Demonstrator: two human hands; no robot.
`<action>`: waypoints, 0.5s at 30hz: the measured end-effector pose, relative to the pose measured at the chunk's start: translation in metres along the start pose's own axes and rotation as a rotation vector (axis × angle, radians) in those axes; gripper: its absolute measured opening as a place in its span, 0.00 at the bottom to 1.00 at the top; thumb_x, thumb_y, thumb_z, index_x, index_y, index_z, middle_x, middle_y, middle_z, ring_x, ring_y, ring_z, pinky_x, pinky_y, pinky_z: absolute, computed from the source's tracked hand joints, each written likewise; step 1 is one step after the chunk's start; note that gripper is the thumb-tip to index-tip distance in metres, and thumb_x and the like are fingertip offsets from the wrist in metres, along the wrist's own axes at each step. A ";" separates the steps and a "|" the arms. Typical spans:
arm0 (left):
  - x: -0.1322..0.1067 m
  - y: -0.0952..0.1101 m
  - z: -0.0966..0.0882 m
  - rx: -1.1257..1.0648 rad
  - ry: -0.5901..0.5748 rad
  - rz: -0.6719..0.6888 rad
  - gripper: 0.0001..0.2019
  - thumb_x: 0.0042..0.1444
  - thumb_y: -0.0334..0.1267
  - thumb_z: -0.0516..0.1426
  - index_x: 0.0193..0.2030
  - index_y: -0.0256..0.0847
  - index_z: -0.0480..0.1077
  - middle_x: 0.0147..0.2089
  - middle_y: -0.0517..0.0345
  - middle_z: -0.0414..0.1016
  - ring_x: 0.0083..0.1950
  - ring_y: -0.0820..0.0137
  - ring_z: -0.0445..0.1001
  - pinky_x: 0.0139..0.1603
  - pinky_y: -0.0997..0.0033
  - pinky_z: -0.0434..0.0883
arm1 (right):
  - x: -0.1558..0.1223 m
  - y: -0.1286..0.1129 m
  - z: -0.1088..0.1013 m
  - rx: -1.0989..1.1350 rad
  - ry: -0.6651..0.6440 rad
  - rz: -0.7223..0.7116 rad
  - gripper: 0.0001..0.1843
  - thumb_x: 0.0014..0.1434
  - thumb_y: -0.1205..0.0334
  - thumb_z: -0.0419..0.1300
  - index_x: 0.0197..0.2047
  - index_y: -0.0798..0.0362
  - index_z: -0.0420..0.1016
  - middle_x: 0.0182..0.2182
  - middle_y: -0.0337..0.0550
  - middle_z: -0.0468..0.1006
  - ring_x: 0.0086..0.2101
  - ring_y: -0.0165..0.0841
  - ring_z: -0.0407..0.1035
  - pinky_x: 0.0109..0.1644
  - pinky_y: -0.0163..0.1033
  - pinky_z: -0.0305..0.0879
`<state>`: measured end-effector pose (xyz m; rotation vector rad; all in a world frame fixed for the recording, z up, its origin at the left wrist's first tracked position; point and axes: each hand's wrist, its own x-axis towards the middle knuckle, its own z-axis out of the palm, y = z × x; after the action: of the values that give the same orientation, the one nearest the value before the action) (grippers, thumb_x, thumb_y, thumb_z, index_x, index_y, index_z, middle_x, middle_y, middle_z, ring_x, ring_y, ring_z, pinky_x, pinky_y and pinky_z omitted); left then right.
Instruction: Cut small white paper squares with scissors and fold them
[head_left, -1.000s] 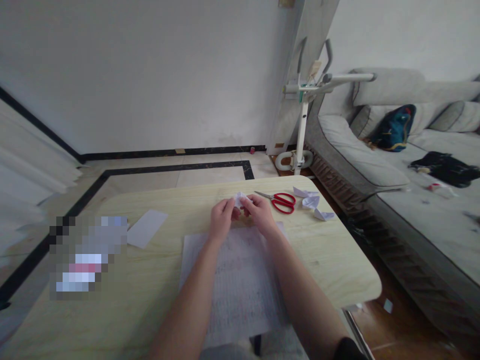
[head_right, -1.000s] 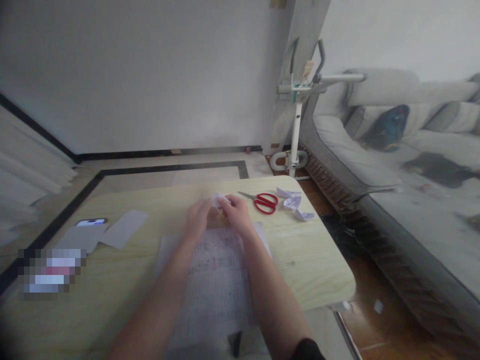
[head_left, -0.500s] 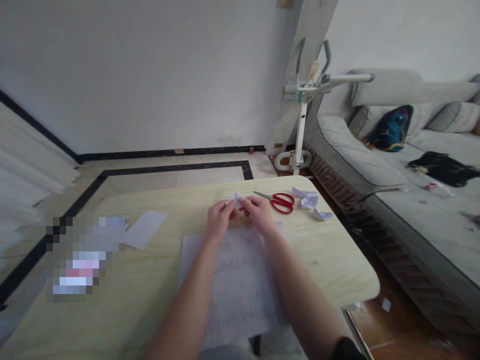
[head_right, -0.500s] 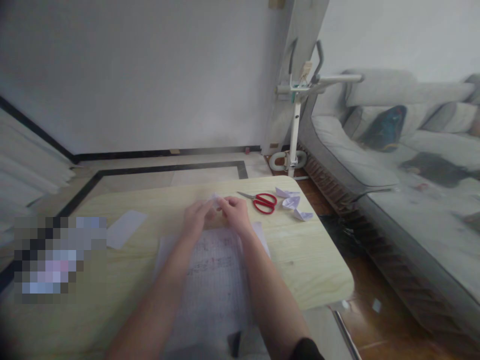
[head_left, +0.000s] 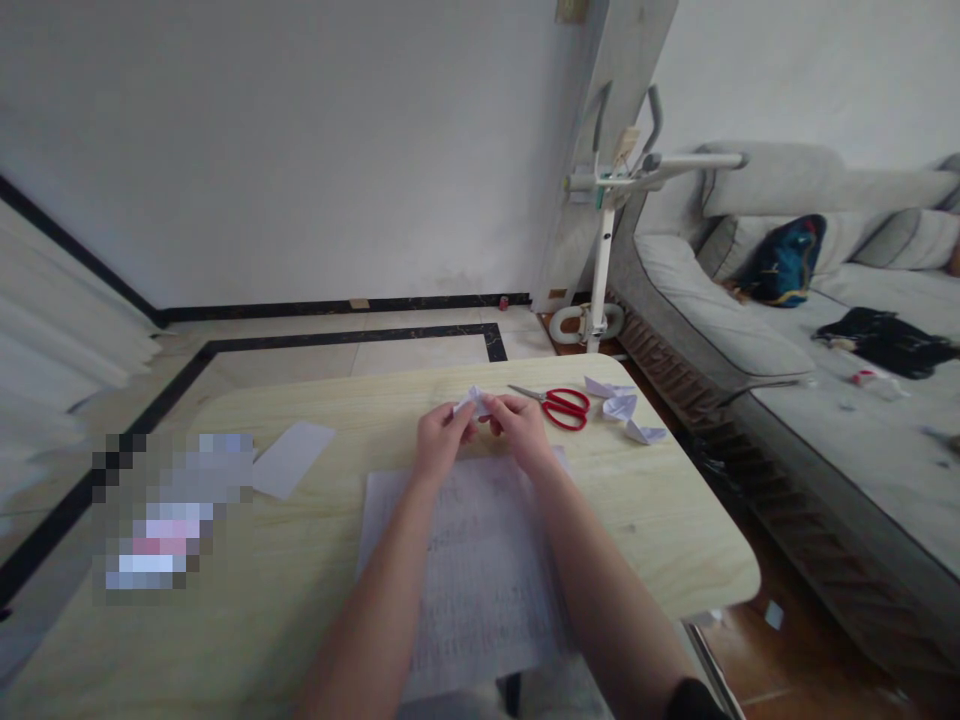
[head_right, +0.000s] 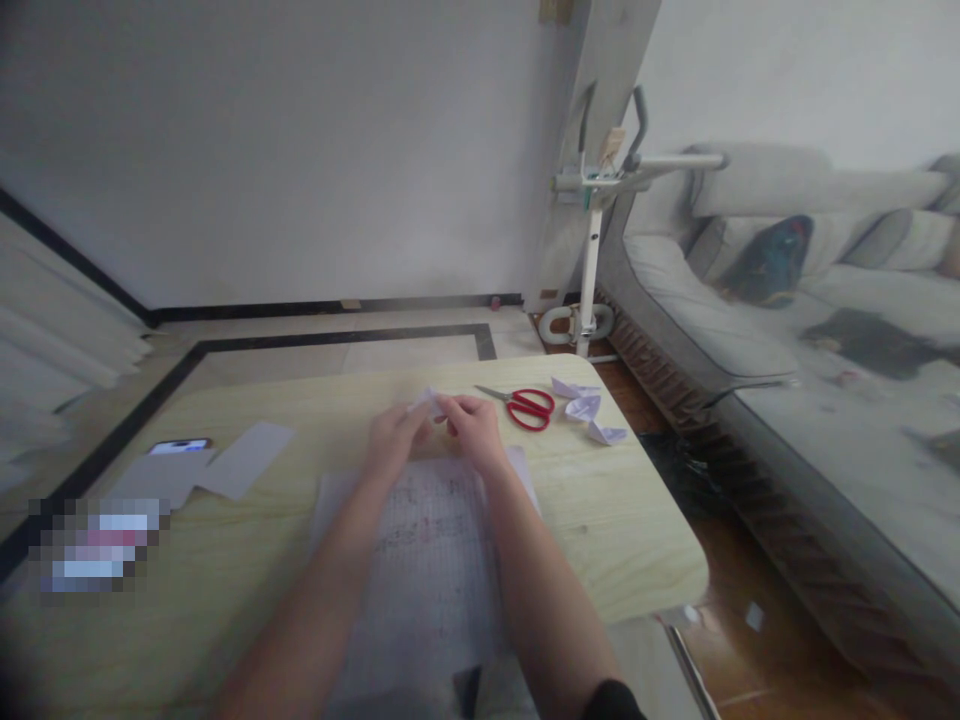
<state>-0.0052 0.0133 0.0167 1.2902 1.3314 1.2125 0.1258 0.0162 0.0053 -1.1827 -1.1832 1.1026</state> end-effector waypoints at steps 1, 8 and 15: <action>0.000 0.000 0.000 0.005 0.004 0.007 0.17 0.51 0.47 0.57 0.19 0.38 0.69 0.18 0.60 0.67 0.21 0.74 0.65 0.24 0.76 0.62 | 0.000 0.000 0.001 0.011 -0.011 0.009 0.18 0.52 0.47 0.60 0.25 0.55 0.75 0.16 0.35 0.66 0.19 0.26 0.57 0.24 0.34 0.51; 0.000 -0.003 0.000 0.022 -0.021 0.068 0.20 0.54 0.50 0.55 0.17 0.38 0.68 0.17 0.60 0.66 0.21 0.74 0.64 0.24 0.75 0.61 | 0.000 0.004 0.000 0.004 -0.017 0.001 0.17 0.51 0.49 0.61 0.23 0.54 0.72 0.16 0.35 0.66 0.19 0.26 0.57 0.24 0.33 0.50; -0.003 0.001 0.001 -0.003 -0.024 0.052 0.23 0.54 0.52 0.52 0.16 0.39 0.66 0.17 0.58 0.67 0.21 0.73 0.64 0.24 0.74 0.61 | 0.002 0.009 -0.001 0.013 -0.009 0.016 0.22 0.53 0.43 0.58 0.23 0.55 0.74 0.15 0.36 0.66 0.18 0.26 0.56 0.23 0.33 0.50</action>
<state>-0.0038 0.0107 0.0173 1.3408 1.2858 1.2303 0.1271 0.0185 -0.0035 -1.1798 -1.1738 1.1269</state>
